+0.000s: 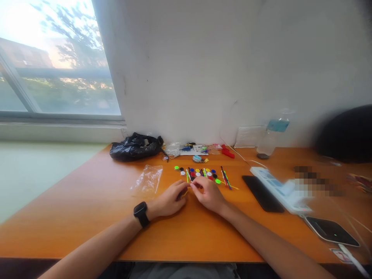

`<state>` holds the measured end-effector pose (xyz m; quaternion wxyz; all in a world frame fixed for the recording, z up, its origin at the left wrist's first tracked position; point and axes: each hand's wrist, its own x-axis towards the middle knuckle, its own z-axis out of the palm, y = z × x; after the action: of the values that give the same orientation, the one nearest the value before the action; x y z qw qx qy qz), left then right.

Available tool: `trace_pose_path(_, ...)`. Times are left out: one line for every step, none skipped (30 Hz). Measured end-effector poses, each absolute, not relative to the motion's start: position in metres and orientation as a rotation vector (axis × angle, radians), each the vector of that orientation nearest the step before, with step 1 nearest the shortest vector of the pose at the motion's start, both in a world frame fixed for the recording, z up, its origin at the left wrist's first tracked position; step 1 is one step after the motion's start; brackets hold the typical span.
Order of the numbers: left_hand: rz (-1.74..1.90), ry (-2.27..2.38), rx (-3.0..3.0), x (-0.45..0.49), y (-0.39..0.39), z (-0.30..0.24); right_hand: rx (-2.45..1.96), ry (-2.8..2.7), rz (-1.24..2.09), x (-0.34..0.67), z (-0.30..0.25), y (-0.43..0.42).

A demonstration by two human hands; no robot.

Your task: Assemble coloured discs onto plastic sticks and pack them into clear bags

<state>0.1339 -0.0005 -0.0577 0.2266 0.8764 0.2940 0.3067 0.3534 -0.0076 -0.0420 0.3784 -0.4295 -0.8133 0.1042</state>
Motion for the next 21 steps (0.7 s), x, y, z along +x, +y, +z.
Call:
trace_pose_path(0.846,0.791,2.423,0.133,0.000,-0.058,-1.124,-2.076,0.269,0.354,-0.043,-0.007)
trace_pose_path(0.849,0.768,2.435,0.133,0.001,-0.059,-1.146,-2.076,0.275,0.355,-0.043,-0.006)
trace_pose_path(0.855,0.748,2.452,0.133,0.002,-0.059,-1.164,-2.077,0.282,0.355,-0.043,-0.006)
trace_pose_path(0.862,0.734,2.467,0.132,0.002,-0.058,-1.176,-2.081,0.290,0.355,-0.043,-0.006)
trace_pose_path(0.872,0.730,2.478,0.132,0.002,-0.057,-1.183,-2.087,0.297,0.355,-0.043,-0.006)
trace_pose_path(0.881,0.734,2.481,0.132,0.002,-0.056,-1.186,-2.095,0.302,0.355,-0.043,-0.006)
trace_pose_path(0.885,0.740,2.477,0.132,0.002,-0.055,-1.186,-2.103,0.306,0.355,-0.042,-0.007)
trace_pose_path(0.884,0.746,2.469,0.132,0.002,-0.055,-1.184,-2.112,0.311,0.355,-0.042,-0.008)
trace_pose_path(0.883,0.755,2.467,0.132,0.003,-0.055,-1.183,-2.120,0.316,0.354,-0.042,-0.008)
trace_pose_path(0.892,0.773,2.476,0.132,0.004,-0.056,-1.184,-2.126,0.320,0.354,-0.041,-0.009)
trace_pose_path(0.911,0.807,2.493,0.131,0.005,-0.058,-1.189,-2.129,0.323,0.354,-0.042,-0.009)
trace_pose_path(0.933,0.853,2.514,0.130,0.007,-0.060,-1.196,-2.132,0.329,0.354,-0.042,-0.009)
trace_pose_path(0.954,0.907,2.533,0.129,0.009,-0.063,-1.203,-2.135,0.336,0.354,-0.042,-0.009)
trace_pose_path(0.966,0.961,2.548,0.128,0.011,-0.065,-1.208,-2.139,0.346,0.354,-0.043,-0.009)
trace_pose_path(0.966,1.005,2.556,0.127,0.013,-0.067,-1.206,-2.149,0.361,0.355,-0.043,-0.009)
trace_pose_path(0.956,1.037,2.558,0.125,0.015,-0.069,-1.192,-2.165,0.379,0.355,-0.043,-0.009)
trace_pose_path(0.942,1.057,2.558,0.124,0.016,-0.071,-1.167,-2.190,0.398,0.355,-0.042,-0.010)
trace_pose_path(0.929,1.075,2.556,0.124,0.018,-0.071,-1.132,-2.221,0.414,0.355,-0.041,-0.011)
trace_pose_path(0.918,1.095,2.554,0.123,0.019,-0.072,-1.094,-2.258,0.424,0.354,-0.040,-0.012)
trace_pose_path(0.907,1.119,2.553,0.122,0.019,-0.071,-1.059,-2.296,0.429,0.354,-0.038,-0.014)
trace_pose_path(0.897,1.148,2.552,0.122,0.020,-0.071,-1.032,-2.329,0.428,0.353,-0.036,-0.016)
